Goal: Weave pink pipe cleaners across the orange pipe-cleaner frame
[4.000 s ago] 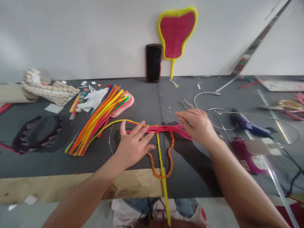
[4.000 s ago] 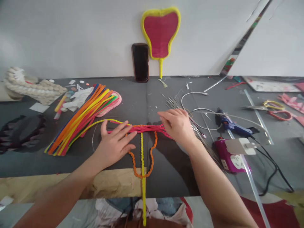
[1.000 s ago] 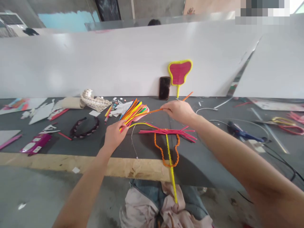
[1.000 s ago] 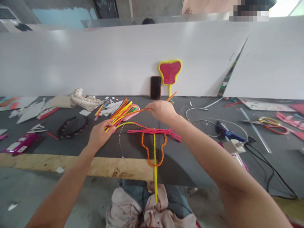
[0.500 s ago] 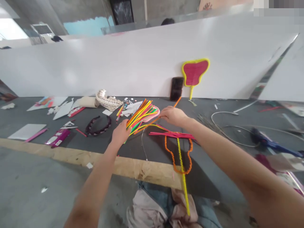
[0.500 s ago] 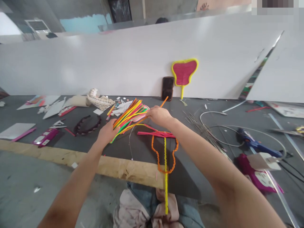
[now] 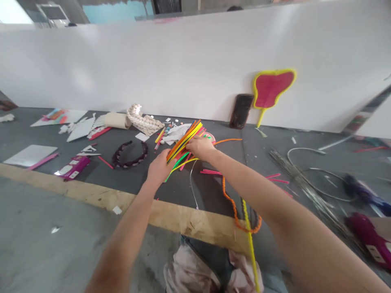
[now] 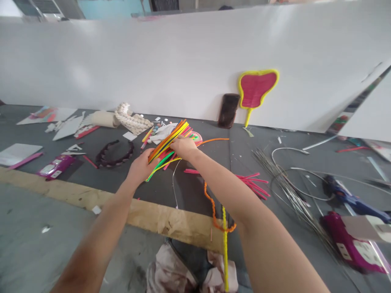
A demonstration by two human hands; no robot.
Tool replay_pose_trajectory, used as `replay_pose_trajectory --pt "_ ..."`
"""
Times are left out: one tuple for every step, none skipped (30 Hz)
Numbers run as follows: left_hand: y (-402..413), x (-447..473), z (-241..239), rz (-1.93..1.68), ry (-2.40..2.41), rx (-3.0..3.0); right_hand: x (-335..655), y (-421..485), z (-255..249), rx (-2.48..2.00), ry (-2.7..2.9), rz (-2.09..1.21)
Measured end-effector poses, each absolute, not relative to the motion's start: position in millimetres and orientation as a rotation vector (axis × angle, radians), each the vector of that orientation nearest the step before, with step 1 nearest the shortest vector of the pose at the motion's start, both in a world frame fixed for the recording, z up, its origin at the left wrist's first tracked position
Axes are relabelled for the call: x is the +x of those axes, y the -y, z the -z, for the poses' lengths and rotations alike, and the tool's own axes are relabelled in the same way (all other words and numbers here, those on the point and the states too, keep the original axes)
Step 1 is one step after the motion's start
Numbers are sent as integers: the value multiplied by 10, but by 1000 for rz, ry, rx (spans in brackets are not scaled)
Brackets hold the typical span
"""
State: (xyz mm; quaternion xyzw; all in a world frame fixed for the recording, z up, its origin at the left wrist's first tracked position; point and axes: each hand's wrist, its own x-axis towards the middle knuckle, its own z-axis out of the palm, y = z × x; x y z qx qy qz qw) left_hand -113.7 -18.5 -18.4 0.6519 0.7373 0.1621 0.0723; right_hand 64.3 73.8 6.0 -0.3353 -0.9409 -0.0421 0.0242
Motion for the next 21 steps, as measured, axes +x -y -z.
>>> replay_pose_trajectory --pt "191 -1133 191 -484 -2204 1972 626 -721 -71 -1023 2913 140" --pt "196 -1130 198 -477 -2193 1986 629 -708 -95 -1007 2909 151" --pt "199 -1126 204 -469 -2184 2000 651 -699 -134 -998 2896 165" --pt "201 -1123 210 -459 -2179 2011 690 -699 -187 -998 2875 180" --pt "201 -1121 214 -447 -2177 2018 745 -709 -251 -1014 2848 193" --pt "201 -1119 215 -434 -2176 2020 815 -731 -325 -1053 2816 205" --pt "202 -1116 213 -420 -2177 2021 902 -761 -407 -1109 2781 212" --pt "205 -1111 207 -408 -2184 2023 1008 -795 -494 -1178 2738 218" --pt "211 -1102 198 -401 -2199 2033 1133 -824 -581 -1261 2686 221" --pt "222 -1087 186 -407 -2226 2050 1276 -837 -666 -1350 2627 223" --pt "237 -1062 171 -433 -2267 2078 1436 -824 -745 -1424 2570 216" --pt "259 -1023 153 -477 -2313 2114 1606 -777 -812 -1493 2496 194" --pt "288 -968 133 -538 -2355 2159 1783 -693 -864 -1552 2428 170" --pt "323 -894 114 -610 -2377 2210 1959 -572 -896 -1595 2354 155" --pt "365 -800 95 -680 -2370 2268 2130 -420 -908 -1624 2301 128" --pt "411 -687 79 -744 -2334 2330 2292 -246 -897 -1645 2277 119" --pt "461 -557 68 -796 -2278 2395 2444 -61 -867 -1668 2268 106" --pt "511 -412 63 -821 -2193 2465 2584 123 -821 -1714 2258 83" --pt "559 -259 64 -817 -2083 2535 2712 296 -764 -1809 2257 23" --pt "602 -104 73 -814 -1982 2583 2828 451 -702 -1915 2263 -20" --pt "636 48 89 -787 -1881 2632 2931 583 -640 -2015 2289 -44"
